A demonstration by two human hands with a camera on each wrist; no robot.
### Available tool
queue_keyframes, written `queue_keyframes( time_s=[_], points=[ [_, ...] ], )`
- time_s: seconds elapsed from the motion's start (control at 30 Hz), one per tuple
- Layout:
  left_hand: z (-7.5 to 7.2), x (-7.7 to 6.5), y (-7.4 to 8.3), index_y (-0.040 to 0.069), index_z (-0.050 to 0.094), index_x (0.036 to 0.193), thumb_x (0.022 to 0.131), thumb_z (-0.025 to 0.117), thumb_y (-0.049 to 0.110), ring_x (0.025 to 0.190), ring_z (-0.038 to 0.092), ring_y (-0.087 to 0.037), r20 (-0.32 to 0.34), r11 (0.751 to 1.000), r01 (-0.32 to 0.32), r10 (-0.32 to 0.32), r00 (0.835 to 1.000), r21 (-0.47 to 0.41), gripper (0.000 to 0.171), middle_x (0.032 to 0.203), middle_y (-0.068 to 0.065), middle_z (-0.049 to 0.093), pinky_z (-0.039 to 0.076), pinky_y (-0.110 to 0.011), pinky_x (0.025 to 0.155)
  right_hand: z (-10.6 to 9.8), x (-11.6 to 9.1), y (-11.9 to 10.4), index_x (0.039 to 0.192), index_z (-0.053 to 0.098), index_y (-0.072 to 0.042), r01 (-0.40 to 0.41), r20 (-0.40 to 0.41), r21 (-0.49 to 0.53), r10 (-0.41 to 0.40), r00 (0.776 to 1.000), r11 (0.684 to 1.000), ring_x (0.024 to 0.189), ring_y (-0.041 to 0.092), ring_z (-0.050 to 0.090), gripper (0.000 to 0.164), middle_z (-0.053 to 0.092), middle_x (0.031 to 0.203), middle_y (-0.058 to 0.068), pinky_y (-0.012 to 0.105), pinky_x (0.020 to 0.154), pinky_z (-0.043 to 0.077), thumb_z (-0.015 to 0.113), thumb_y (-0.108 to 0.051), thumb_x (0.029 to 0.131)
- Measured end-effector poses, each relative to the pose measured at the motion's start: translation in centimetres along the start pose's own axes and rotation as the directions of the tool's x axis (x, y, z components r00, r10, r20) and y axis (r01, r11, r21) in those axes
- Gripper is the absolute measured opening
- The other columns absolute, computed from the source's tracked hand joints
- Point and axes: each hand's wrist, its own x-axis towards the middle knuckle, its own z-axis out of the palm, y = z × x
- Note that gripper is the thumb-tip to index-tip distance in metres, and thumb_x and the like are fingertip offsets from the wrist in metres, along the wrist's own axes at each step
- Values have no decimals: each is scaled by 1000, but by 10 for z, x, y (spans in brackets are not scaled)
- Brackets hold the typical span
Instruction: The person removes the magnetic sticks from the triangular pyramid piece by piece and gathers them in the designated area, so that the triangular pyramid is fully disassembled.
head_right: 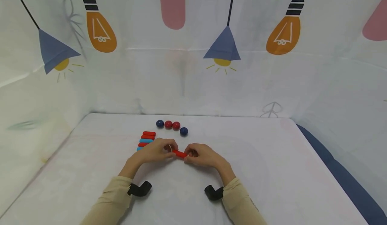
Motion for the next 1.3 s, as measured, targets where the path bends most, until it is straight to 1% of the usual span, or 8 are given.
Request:
queue_keyframes(
  time_s=[0.33,0.5,0.63,0.83,1.0,1.07,1.1,1.3],
  points=[
    [-48,-33,-15,19,64,91,84,70,20,79,60,-11,0,996,87,-87,996,-34,9,85,6,64,50,-25,72,1,4,-3,98,61,-22,0,-3,-21,0,1000,1000,74,8,49,10,53,78,-9,21,65,42,62,-29,91],
    [-66,-51,-24,18,64,91,83,72,26,80,59,-13,1,986,161,-161,987,-42,14,85,4,65,49,-29,75,2,5,-2,97,61,-24,11,-11,-34,-11,1000,999,73,6,49,6,53,78,-10,21,65,42,61,-28,92],
    [-76,-63,-29,16,65,91,84,71,28,85,59,-13,38,977,208,-207,978,-36,15,88,4,65,48,-31,77,3,5,-2,97,61,-24,18,-12,-39,-19,1000,999,73,6,48,6,53,78,-10,21,64,42,60,-28,92],
    [-83,-73,-34,14,65,89,84,70,27,79,59,-13,96,965,263,-261,961,-7,15,83,-1,68,46,-30,73,2,4,-2,97,61,-23,20,-18,-41,-20,1000,999,70,5,48,6,53,77,-10,20,63,42,60,-26,93],
    [-84,-76,-35,13,64,87,84,69,27,79,55,-14,138,929,368,-368,919,27,15,80,0,65,43,-30,69,2,3,-3,97,61,-23,20,-26,-58,-22,999,998,70,5,47,6,52,77,-10,20,63,41,60,-25,92],
    [-83,-76,-35,13,64,87,84,68,26,80,54,-15,156,916,399,-398,904,26,14,81,0,64,43,-30,69,2,2,-4,97,61,-23,20,-28,-63,-22,999,998,71,5,47,5,52,77,-10,20,64,41,60,-26,92],
    [-83,-76,-36,13,63,87,84,68,26,80,54,-15,162,913,407,-406,900,24,14,80,-1,65,43,-30,68,2,2,-4,97,61,-23,19,-29,-65,-21,999,998,71,5,47,5,52,77,-10,20,64,41,60,-26,92],
    [-81,-75,-42,12,63,88,85,68,25,79,52,-15,161,907,422,-418,894,12,14,80,-1,63,42,-29,67,2,0,-3,96,61,-24,12,-31,-68,-14,999,998,72,5,47,5,52,78,-10,21,65,41,60,-27,92]
  ],
)
